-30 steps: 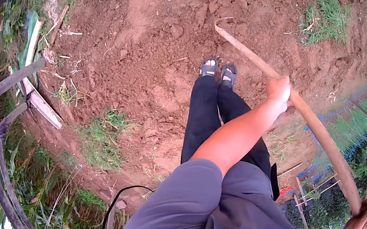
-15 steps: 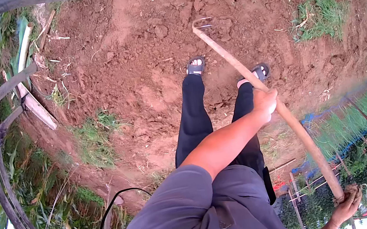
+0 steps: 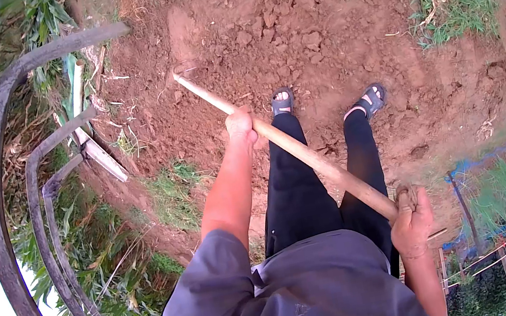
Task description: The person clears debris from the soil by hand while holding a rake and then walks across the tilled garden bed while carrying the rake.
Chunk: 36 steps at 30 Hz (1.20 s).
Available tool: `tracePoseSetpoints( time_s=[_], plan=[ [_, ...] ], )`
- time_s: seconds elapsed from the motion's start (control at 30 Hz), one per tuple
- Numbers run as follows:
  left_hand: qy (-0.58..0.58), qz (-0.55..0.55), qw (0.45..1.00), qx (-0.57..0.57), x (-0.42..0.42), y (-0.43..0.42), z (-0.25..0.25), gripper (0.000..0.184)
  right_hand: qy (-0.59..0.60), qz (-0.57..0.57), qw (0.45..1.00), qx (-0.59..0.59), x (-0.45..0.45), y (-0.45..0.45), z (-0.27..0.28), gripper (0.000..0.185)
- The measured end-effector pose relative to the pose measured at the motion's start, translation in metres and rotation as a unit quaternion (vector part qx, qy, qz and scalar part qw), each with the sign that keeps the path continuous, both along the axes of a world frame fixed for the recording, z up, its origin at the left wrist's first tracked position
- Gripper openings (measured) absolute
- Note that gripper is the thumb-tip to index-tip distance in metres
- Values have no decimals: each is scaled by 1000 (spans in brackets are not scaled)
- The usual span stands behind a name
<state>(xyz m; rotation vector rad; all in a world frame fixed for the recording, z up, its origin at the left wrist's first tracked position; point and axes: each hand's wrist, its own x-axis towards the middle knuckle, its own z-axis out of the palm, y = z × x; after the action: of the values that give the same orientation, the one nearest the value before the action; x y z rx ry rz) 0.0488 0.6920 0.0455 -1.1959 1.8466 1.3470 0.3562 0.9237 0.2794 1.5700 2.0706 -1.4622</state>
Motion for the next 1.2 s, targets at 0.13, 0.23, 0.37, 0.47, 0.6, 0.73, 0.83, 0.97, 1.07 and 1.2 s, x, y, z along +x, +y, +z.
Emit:
tracePoseSetpoints(
  time_s=[0.13, 0.23, 0.37, 0.47, 0.6, 0.73, 0.83, 0.97, 1.07, 1.2],
  plan=[
    [-30, -12, 992, 125, 53, 115, -21, 14, -30, -91, 993, 61, 35, 66, 43, 14],
    [-21, -77, 989, 126, 178, 231, -9, 12, -49, -269, 949, 160, 187, 129, 98, 41],
    [-109, -165, 969, 150, 273, 296, 51, 16, -76, -234, 921, 301, 167, 130, 199, 25],
    [-183, -193, 940, 215, 308, 322, 73, 15, -40, -232, 905, 355, 184, 133, 241, 19],
    [-184, -137, 943, 242, 313, 319, 84, 15, -6, -256, 912, 321, 208, 153, 255, 14],
    [-164, 5, 965, 206, 239, 225, 44, 14, 21, -177, 973, 148, 208, 186, 153, 31],
    [-109, 3, 994, 13, 164, 80, 1, 15, -32, 162, 980, 115, 54, 144, 60, 10],
    [-78, 76, 989, -98, 100, -102, 66, 23, 108, 245, 963, -18, -39, 54, 19, 12],
    [-36, 137, 983, -117, 86, -173, 101, 24, 154, 287, 943, -70, -87, 28, 7, 12],
    [-5, 184, 978, -102, 73, -150, 92, 21, 127, 334, 932, -55, -101, 24, 8, 14]
  ],
)
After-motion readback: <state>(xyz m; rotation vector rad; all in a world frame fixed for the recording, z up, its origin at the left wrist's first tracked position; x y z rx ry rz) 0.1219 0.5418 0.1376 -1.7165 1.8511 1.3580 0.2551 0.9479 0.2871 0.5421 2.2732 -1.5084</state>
